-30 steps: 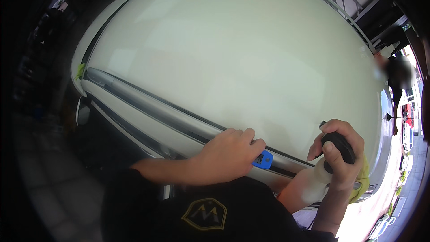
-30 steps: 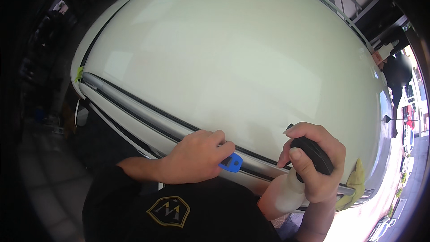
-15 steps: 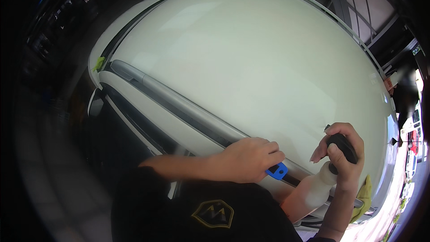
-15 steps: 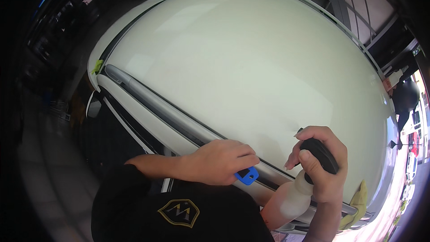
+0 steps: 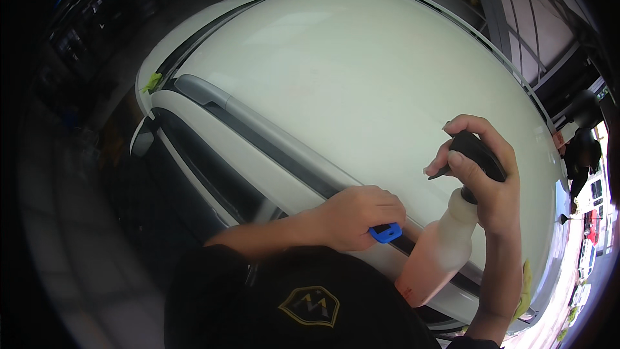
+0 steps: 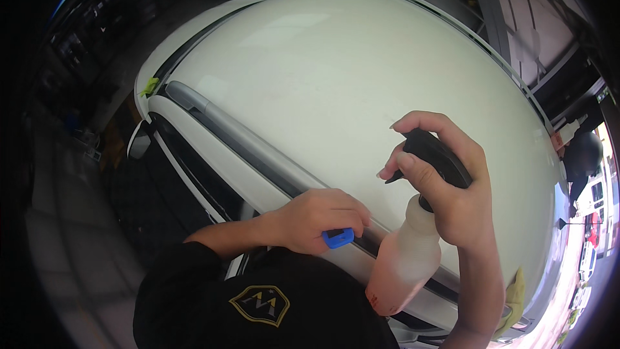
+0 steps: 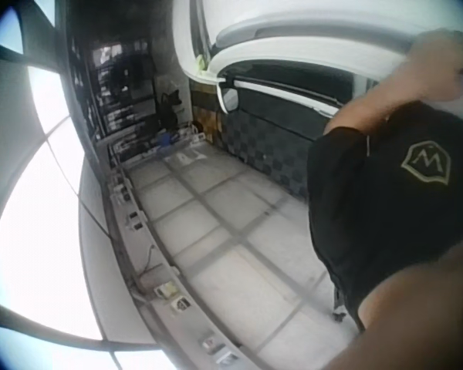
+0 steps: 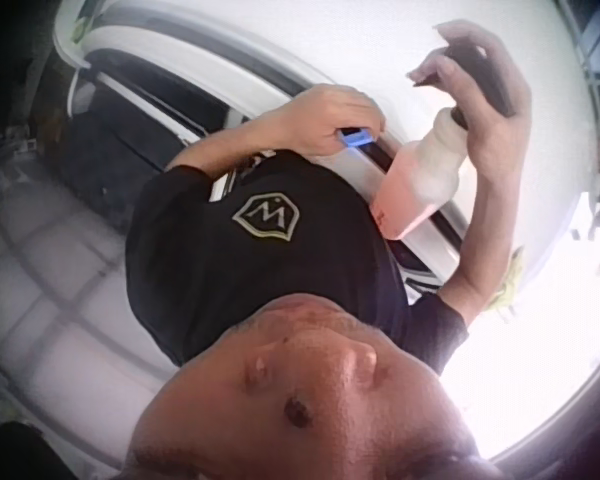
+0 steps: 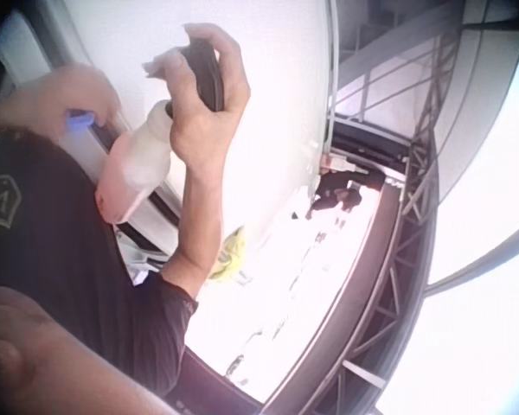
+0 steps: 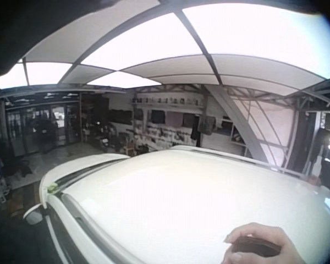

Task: The person wipes the roof of a white car with a yellow microfiber cloth. They then retrieve a spray bottle and a blue plastic scraper, apply a cleaning solution to the roof, and use the scraper to remove red residue from the surface.

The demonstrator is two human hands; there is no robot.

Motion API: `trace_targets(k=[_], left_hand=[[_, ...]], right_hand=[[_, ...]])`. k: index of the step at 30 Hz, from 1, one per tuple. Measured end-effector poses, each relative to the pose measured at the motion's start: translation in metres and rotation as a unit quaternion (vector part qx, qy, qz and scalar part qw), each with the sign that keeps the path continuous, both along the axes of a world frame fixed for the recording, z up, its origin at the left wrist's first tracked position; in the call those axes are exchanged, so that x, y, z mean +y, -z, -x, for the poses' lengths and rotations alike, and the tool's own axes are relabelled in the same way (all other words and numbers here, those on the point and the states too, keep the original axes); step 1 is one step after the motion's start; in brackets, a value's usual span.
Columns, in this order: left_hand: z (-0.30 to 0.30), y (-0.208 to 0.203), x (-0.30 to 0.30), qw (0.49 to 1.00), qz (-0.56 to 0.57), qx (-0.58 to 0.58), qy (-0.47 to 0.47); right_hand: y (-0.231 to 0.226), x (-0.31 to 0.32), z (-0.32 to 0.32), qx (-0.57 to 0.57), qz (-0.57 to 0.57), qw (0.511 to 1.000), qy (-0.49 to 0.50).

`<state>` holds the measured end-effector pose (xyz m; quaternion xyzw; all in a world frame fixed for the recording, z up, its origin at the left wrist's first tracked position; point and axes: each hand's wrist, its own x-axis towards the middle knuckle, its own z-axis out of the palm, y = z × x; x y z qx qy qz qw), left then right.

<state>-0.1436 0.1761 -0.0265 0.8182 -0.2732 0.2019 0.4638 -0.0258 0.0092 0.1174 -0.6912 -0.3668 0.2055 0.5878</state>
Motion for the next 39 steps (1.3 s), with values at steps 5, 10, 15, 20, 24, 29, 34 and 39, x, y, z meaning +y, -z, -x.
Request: trace_targets(k=[5,10,15,20,24,29,34,39], left_hand=[[-0.004,-0.049,0.048,0.99,-0.069,0.097,-0.076],[-0.058,-0.056,0.051,0.941,-0.271,0.186,-0.087],[-0.118,-0.057,0.021,0.947,-0.251,0.198,0.027],[-0.136,-0.068,0.002,0.916,-0.298,0.269,0.007],[-0.194,-0.056,-0.005,0.914,-0.248,0.322,0.006],[-0.319,-0.033,0.003,0.925,-0.133,0.338,-0.112],[-0.355,-0.03,-0.039,0.942,-0.15,0.289,-0.085],[-0.301,-0.042,-0.065,0.921,-0.283,0.238,-0.12]], right_hand=[[-0.016,-0.022,0.011,0.0,0.024,0.999,0.046],[-0.004,-0.064,0.034,-0.043,-0.094,0.972,0.211],[0.008,-0.101,0.055,-0.085,-0.079,0.955,0.272],[0.016,-0.12,0.065,-0.048,-0.09,0.943,0.316],[0.033,-0.13,0.069,-0.022,-0.088,0.954,0.286],[0.045,-0.132,0.064,-0.012,-0.036,0.96,0.278],[0.043,-0.139,0.049,0.011,-0.062,0.948,0.311],[-0.008,-0.108,-0.008,-0.025,0.049,0.96,0.273]])
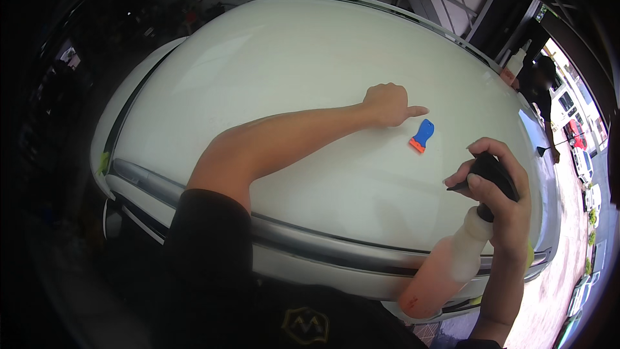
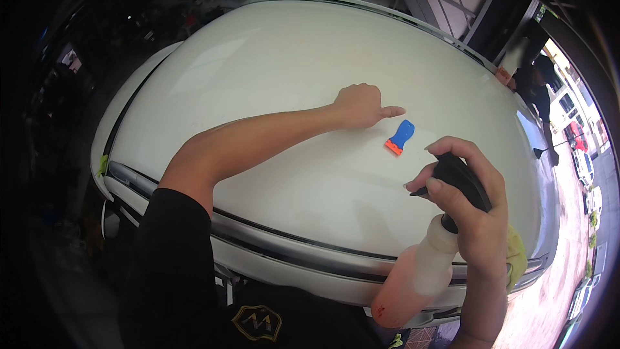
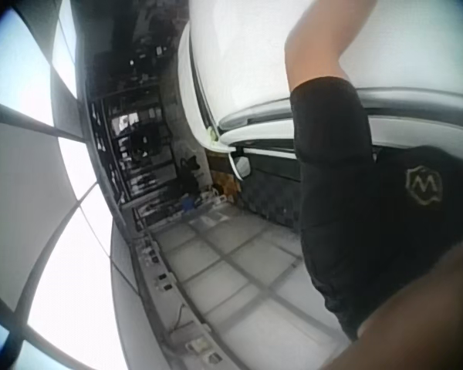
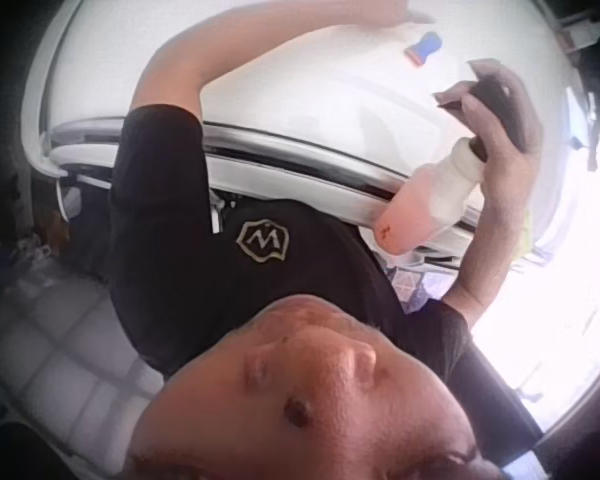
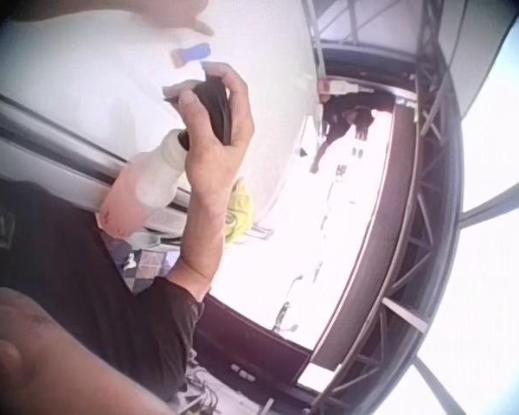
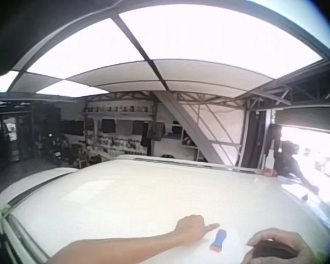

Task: The person wipes the roof of a white car with a yellow microfiber cloth. They then retrieve a spray bottle and a blue plastic scraper, apply a cleaning solution to the roof, and use the scraper to remove red residue from the surface.

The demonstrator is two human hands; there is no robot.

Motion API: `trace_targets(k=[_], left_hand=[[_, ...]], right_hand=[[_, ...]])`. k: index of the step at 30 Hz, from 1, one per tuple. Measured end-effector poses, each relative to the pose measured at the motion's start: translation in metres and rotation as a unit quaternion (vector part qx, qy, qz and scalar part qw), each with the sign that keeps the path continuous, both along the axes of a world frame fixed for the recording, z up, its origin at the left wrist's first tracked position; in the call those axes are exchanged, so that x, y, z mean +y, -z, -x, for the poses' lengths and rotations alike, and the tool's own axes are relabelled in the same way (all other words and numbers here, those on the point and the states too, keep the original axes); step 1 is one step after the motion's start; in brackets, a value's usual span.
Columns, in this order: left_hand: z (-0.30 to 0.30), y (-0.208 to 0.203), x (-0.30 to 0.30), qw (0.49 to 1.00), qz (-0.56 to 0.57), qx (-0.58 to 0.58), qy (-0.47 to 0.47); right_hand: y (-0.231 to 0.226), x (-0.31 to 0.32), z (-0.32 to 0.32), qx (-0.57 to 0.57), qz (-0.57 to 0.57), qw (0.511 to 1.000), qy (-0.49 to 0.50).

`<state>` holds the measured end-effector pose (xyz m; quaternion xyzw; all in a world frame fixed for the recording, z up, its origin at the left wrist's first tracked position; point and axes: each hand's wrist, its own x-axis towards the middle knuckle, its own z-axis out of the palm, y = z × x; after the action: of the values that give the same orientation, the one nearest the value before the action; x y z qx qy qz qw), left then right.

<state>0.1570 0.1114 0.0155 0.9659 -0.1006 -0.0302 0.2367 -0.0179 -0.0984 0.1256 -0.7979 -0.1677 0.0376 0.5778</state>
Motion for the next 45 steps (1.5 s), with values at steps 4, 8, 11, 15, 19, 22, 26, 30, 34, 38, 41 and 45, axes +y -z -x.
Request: trace_targets(k=[4,8,11,15,19,22,26,30,34,38,41,45], left_hand=[[0.062,0.013,0.029,0.994,-0.014,-0.096,0.053],[0.129,-0.005,0.087,0.985,-0.058,-0.085,0.135],[0.114,0.028,0.116,0.963,-0.069,-0.184,0.184],[0.057,0.063,0.097,0.95,-0.102,-0.191,0.225],[-0.053,0.059,0.119,0.964,-0.126,-0.145,0.183],[-0.123,0.064,0.232,0.982,-0.151,-0.107,-0.023],[-0.121,0.067,0.321,0.952,-0.185,-0.033,-0.241],[-0.069,0.078,0.218,0.98,-0.15,-0.131,0.004],[-0.073,0.058,0.147,0.965,-0.127,-0.145,0.179],[-0.12,0.049,0.227,0.983,-0.162,-0.082,-0.039],[-0.103,0.06,0.185,0.985,-0.142,-0.091,0.031],[-0.06,0.052,0.13,0.97,-0.111,-0.107,0.185]], right_hand=[[-0.019,0.03,-0.048,0.045,-0.025,0.999,-0.018],[-0.02,0.058,-0.074,0.076,-0.007,0.997,-0.03],[-0.019,0.065,-0.064,0.069,-0.028,0.997,-0.021],[-0.018,0.056,-0.047,-0.016,-0.061,0.997,0.047],[-0.035,0.055,-0.048,0.016,0.001,0.999,0.044],[-0.042,0.054,-0.051,0.026,0.024,0.999,0.03],[-0.027,0.054,-0.053,-0.013,-0.061,0.994,0.089],[-0.037,0.054,-0.07,0.042,-0.026,0.997,0.059],[-0.045,0.071,-0.095,0.062,0.019,0.998,0.025],[-0.042,0.08,-0.117,0.009,-0.033,0.999,0.017],[-0.045,0.072,-0.119,0.021,0.009,1.0,0.018],[-0.047,0.08,-0.12,0.074,0.064,0.995,0.016]])
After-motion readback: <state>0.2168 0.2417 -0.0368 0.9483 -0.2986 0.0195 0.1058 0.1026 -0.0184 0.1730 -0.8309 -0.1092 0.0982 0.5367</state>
